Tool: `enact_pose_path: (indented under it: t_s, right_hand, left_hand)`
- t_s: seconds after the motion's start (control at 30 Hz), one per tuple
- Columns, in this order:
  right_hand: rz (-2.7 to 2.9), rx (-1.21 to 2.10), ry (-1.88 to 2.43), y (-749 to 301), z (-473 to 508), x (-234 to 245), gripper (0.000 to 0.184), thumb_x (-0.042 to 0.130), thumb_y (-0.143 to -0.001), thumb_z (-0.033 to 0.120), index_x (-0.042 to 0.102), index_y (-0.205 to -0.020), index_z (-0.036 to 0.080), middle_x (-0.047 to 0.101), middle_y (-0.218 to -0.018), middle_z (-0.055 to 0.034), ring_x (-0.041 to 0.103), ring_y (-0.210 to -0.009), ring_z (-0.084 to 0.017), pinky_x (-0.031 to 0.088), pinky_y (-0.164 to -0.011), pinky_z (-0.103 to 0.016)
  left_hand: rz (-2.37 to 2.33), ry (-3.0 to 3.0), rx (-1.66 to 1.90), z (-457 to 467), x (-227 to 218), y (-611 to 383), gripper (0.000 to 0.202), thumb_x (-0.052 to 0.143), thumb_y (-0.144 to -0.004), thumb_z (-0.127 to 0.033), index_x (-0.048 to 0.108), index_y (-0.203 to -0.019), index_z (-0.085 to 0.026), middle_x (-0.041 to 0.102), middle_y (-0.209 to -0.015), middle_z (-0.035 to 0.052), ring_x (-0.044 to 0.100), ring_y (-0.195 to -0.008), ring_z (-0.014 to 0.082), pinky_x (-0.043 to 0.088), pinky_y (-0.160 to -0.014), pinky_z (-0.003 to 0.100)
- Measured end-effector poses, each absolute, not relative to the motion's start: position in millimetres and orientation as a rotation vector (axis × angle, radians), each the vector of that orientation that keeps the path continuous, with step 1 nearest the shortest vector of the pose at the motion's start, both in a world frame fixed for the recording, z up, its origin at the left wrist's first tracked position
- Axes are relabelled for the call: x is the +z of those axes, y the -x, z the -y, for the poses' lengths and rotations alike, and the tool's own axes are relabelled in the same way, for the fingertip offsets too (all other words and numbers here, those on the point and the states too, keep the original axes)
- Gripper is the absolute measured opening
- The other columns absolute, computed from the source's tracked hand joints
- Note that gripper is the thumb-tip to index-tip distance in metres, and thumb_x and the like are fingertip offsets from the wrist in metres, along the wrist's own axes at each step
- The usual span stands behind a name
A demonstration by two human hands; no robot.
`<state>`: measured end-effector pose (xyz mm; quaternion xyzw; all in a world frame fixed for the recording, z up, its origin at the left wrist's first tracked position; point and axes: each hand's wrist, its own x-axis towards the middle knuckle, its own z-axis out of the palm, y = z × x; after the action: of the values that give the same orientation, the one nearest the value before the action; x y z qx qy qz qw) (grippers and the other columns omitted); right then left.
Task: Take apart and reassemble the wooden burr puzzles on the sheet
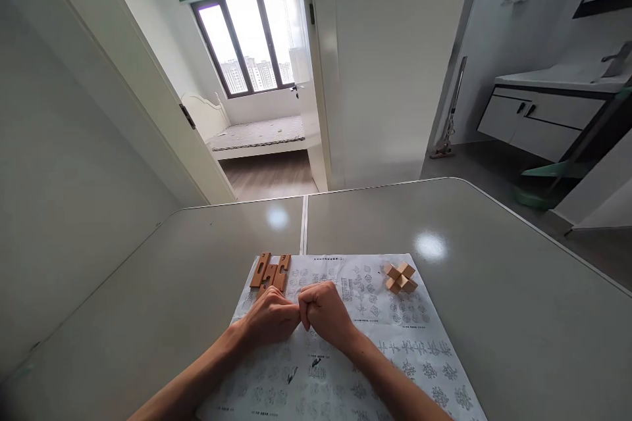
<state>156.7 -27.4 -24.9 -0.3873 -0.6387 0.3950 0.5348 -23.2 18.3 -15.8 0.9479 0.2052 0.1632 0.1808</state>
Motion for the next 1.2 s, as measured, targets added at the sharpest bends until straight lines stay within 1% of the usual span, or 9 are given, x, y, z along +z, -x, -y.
enact_pose_path:
  t_s: [0.1, 0.27, 0.4, 0.53, 0.77, 0.87, 0.97, 1.07, 1.2]
  right_hand:
    - [1.516, 0.915, 0.948, -156, 27, -25, 0.027, 0.037, -0.054, 0.009, 0.054, -0.037, 0.021, 0.049, -0.044, 0.0025, 0.046, -0.046, -0.011, 0.033, -0.051, -0.021]
    - [1.492, 0.875, 0.976, -154, 29, -23, 0.025, 0.039, -0.056, 0.007, 0.052, -0.039, 0.02, 0.052, -0.049, 0.0018, 0.049, -0.05, -0.011, 0.033, -0.052, -0.021]
    - [1.49, 0.875, 0.967, -151, 30, -23, 0.025, 0.039, -0.057, 0.007, 0.047, -0.038, 0.02, 0.048, -0.044, 0.0031, 0.045, -0.046, -0.01, 0.031, -0.05, -0.021]
    - [1.485, 0.89, 0.947, -148, 31, -22, 0.023, 0.039, -0.058, 0.008, 0.043, -0.039, 0.02, 0.044, -0.043, 0.0038, 0.041, -0.045, -0.01, 0.029, -0.049, -0.022]
    - [1.47, 0.907, 0.913, -146, 30, -19, 0.027, 0.039, -0.063, 0.008, 0.04, -0.04, 0.021, 0.044, -0.041, 0.004, 0.041, -0.044, -0.01, 0.031, -0.051, -0.022]
    - [1.438, 0.942, 0.907, -144, 30, -19, 0.03, 0.04, -0.066, 0.009, 0.041, -0.039, 0.021, 0.043, -0.04, 0.0041, 0.04, -0.044, -0.01, 0.031, -0.051, -0.023]
    - [1.395, 0.999, 0.899, -143, 29, -19, 0.028, 0.04, -0.063, 0.01, 0.042, -0.038, 0.022, 0.042, -0.039, 0.004, 0.04, -0.043, -0.011, 0.031, -0.051, -0.024]
    - [1.36, 1.048, 0.892, -143, 30, -19, 0.025, 0.038, -0.059, 0.012, 0.044, -0.037, 0.022, 0.042, -0.038, 0.0036, 0.039, -0.043, -0.011, 0.03, -0.051, -0.024]
    - [1.286, 1.138, 0.88, -144, 30, -18, 0.023, 0.037, -0.056, 0.015, 0.045, -0.036, 0.022, 0.042, -0.039, 0.0035, 0.038, -0.045, -0.011, 0.028, -0.05, -0.024]
  left_hand:
    - [-0.587, -2.596, 0.532, -19, -17, 23, 0.026, 0.045, -0.071, -0.003, 0.033, -0.056, -0.02, 0.015, -0.054, -0.0081, 0.009, -0.053, 0.0111, 0.015, -0.052, 0.026]
    - [-0.609, -2.508, 0.576, -18, -16, 22, 0.029, 0.045, -0.068, -0.004, 0.024, -0.057, -0.02, 0.016, -0.054, -0.0078, 0.011, -0.052, 0.0103, 0.015, -0.051, 0.025]
    - [-0.647, -2.4, 0.649, -17, -16, 19, 0.033, 0.045, -0.064, -0.007, 0.016, -0.058, -0.021, 0.012, -0.056, -0.0071, 0.01, -0.056, 0.0117, 0.014, -0.05, 0.026]
    - [-0.713, -2.291, 0.735, -15, -13, 14, 0.035, 0.045, -0.063, -0.009, 0.013, -0.057, -0.022, 0.008, -0.059, -0.0064, 0.008, -0.06, 0.0129, 0.013, -0.05, 0.027]
    - [-0.87, -2.029, 0.868, -15, -3, 8, 0.045, 0.052, -0.071, -0.014, 0.01, -0.057, -0.022, 0.008, -0.057, -0.0079, 0.008, -0.058, 0.0098, 0.012, -0.051, 0.027]
    - [-0.886, -1.899, 0.865, -16, 2, 7, 0.051, 0.058, -0.077, -0.022, 0.011, -0.056, -0.022, 0.009, -0.055, -0.0085, 0.01, -0.054, 0.0076, 0.012, -0.05, 0.025]
    - [-0.886, -1.749, 0.843, -16, 8, 7, 0.058, 0.063, -0.081, -0.034, 0.011, -0.057, -0.023, 0.01, -0.055, -0.0093, 0.011, -0.051, 0.0056, 0.014, -0.047, 0.022]
    - [-0.827, -1.338, 0.791, -13, 12, 6, 0.07, 0.076, -0.074, -0.04, 0.01, -0.057, -0.023, 0.009, -0.055, -0.011, 0.01, -0.048, 0.0026, 0.015, -0.044, 0.018]
    - [-0.742, -1.029, 0.686, -11, 11, 5, 0.078, 0.084, -0.063, -0.032, 0.008, -0.056, -0.022, 0.009, -0.05, -0.0133, 0.01, -0.042, -0.0005, 0.014, -0.04, 0.015]
